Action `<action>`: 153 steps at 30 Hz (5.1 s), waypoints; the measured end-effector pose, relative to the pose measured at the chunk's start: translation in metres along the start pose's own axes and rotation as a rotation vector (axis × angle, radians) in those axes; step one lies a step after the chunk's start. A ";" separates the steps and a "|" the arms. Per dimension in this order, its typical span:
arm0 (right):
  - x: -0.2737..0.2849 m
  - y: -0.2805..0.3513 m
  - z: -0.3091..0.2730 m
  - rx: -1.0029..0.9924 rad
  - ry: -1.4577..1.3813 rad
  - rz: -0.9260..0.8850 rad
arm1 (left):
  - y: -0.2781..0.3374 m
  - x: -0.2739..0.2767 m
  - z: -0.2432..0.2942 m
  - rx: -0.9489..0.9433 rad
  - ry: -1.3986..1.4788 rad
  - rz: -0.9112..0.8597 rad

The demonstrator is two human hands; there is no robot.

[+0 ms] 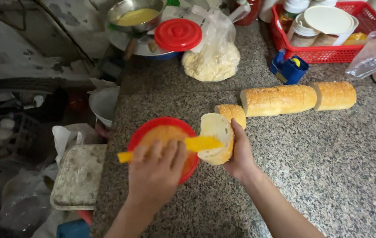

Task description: Spreading a yellow mixture (garlic butter or spread) onto sliced bread using a yellow spatula.

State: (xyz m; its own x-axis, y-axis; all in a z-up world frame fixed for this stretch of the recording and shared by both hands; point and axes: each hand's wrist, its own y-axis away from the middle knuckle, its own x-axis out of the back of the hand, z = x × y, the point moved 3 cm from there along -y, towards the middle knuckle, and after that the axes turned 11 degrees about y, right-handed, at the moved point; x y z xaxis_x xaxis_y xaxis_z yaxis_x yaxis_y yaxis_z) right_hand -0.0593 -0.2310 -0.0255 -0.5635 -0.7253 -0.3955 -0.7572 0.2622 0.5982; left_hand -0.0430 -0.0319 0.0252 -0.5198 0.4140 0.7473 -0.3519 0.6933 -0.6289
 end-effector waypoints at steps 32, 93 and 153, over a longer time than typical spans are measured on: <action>0.029 -0.007 0.006 -0.212 0.411 -0.212 | -0.052 0.044 -0.021 0.208 0.500 -0.214; 0.105 -0.057 0.073 0.489 1.985 0.139 | 0.022 0.003 -0.071 0.743 0.372 -0.776; -0.003 0.029 0.001 -0.205 0.030 0.010 | 0.034 0.019 -0.002 -0.146 -0.098 -0.088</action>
State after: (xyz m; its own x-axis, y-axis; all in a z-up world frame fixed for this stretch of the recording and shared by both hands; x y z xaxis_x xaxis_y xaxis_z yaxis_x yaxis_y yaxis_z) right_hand -0.0801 -0.2201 -0.0074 -0.5585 -0.7426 -0.3696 -0.6667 0.1367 0.7327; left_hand -0.0638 0.0008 0.0185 -0.5674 0.2936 0.7694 -0.2866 0.8054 -0.5187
